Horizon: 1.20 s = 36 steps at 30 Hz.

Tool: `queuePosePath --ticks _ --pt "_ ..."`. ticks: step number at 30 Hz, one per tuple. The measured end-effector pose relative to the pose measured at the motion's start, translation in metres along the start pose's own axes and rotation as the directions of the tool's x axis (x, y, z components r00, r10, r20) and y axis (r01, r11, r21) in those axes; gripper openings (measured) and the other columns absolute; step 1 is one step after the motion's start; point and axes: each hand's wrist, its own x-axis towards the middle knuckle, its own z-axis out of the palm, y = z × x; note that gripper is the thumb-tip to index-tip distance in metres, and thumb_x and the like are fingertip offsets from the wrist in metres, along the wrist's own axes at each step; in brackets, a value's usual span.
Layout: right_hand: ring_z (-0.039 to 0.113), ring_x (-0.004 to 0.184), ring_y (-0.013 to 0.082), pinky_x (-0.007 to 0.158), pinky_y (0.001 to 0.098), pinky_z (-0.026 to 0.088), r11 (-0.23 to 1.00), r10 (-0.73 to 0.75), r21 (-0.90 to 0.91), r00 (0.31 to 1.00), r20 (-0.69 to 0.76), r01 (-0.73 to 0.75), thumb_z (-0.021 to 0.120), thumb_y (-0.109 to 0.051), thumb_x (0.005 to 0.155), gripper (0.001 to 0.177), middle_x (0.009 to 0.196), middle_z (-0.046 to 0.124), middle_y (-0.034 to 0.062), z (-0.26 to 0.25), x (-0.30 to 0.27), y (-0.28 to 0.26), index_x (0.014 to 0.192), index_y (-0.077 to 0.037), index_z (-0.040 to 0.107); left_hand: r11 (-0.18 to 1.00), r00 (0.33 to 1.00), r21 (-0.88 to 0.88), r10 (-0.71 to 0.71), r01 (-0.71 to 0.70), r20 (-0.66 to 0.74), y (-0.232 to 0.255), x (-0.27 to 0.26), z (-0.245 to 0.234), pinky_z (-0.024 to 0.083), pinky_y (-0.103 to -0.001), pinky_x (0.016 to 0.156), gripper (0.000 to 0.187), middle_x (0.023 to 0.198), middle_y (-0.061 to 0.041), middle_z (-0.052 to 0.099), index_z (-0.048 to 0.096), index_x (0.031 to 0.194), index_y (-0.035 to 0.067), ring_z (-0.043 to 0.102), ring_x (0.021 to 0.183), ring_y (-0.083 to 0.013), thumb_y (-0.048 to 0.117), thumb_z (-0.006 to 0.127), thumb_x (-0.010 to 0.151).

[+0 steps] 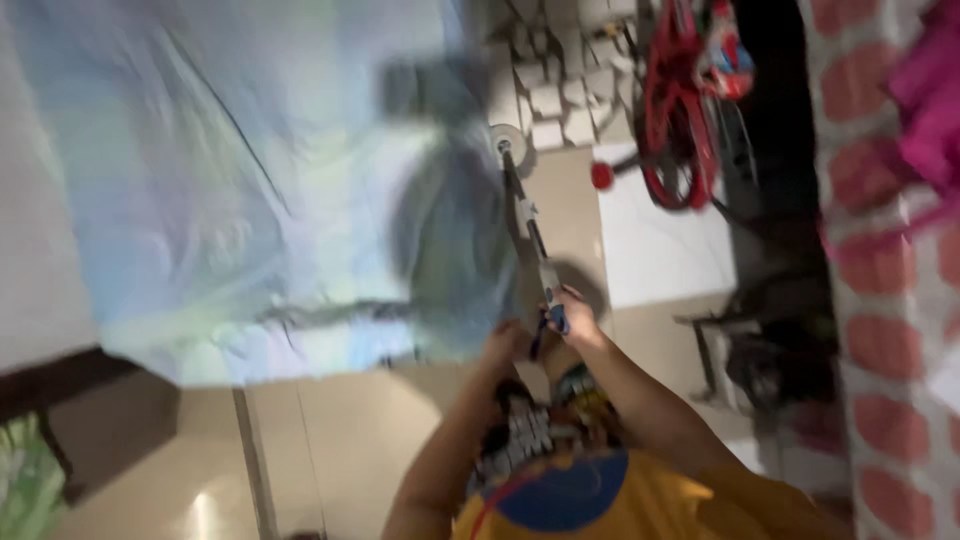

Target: The person mops the tiled floor of a house by hand using a spin mop, moving around furniture, water jugs, and cages across different areas.

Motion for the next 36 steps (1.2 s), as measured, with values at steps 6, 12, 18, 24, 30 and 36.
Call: queuePosePath --ticks 6,12,18,24,30,36 --pt "0.07 0.065 0.0209 0.045 0.0317 0.053 0.989 0.095 0.11 0.993 0.072 -0.102 0.059 -0.021 0.099 0.012 0.086 0.072 0.0136 0.081 0.157 -0.094 0.107 -0.011 0.062 0.997 0.998 -0.072 0.025 -0.029 -0.054 0.032 0.038 -0.02 0.052 -0.027 0.065 0.037 0.093 -0.003 0.069 0.062 0.131 0.005 0.063 0.075 -0.0121 0.022 0.064 0.099" --pt "0.064 0.056 0.0222 0.042 0.0339 0.052 0.981 -0.065 -0.174 0.988 0.139 0.089 0.058 -0.032 0.102 0.027 0.076 0.066 0.0122 0.176 0.36 -0.233 0.103 -0.005 0.061 0.993 0.974 -0.119 -0.037 0.01 -0.225 0.027 0.085 -0.002 0.052 -0.026 0.07 0.037 0.096 -0.002 0.069 0.064 0.133 0.009 0.062 0.08 -0.0105 0.019 0.063 0.097" --pt "0.063 0.061 0.0139 0.051 0.0298 0.053 0.876 -0.176 -0.452 0.984 0.034 0.172 0.054 -0.043 0.101 0.053 0.085 0.068 0.0075 0.187 0.455 -0.281 0.147 -0.016 0.048 0.994 0.964 -0.01 0.104 -0.11 -0.244 0.027 0.135 0.042 0.052 -0.029 0.081 0.034 0.108 -0.003 0.07 0.064 0.129 0.005 0.066 0.094 -0.0136 0.013 0.065 0.097" --pt "0.057 0.096 0.0211 0.083 0.0383 0.046 0.85 0.021 -0.519 0.992 -0.128 -0.085 0.05 -0.057 0.103 0.065 0.112 0.064 0.012 0.047 0.307 -0.179 0.149 -0.012 0.052 0.952 0.973 0.298 0.132 -0.071 -0.189 0.061 0.186 0.062 0.053 -0.034 0.087 0.033 0.106 -0.009 0.072 0.063 0.129 0.006 0.067 0.096 -0.0195 0.022 0.061 0.1" --pt "0.062 0.067 0.0152 0.056 0.0321 0.053 0.855 0.349 -0.31 0.904 -0.248 -0.415 0.059 -0.033 0.101 0.049 0.088 0.064 0.0037 -0.01 0.073 -0.152 0.145 -0.012 0.052 0.91 0.939 0.354 0.293 -0.217 -0.179 0.108 0.245 0.091 0.053 -0.033 0.091 0.035 0.109 -0.01 0.073 0.066 0.126 0.005 0.067 0.102 -0.0189 0.022 0.065 0.095" --pt "0.055 0.052 0.0237 0.043 0.0384 0.042 0.88 0.272 -0.295 0.905 -0.327 -0.371 0.068 -0.028 0.092 0.061 0.077 0.062 0.0126 0.051 0.068 -0.207 0.147 -0.02 0.044 0.999 0.968 -0.015 0.045 -0.05 -0.246 0.137 0.256 0.115 0.053 -0.033 0.087 0.041 0.113 -0.01 0.071 0.063 0.129 0.007 0.065 0.101 -0.0202 0.021 0.07 0.092"
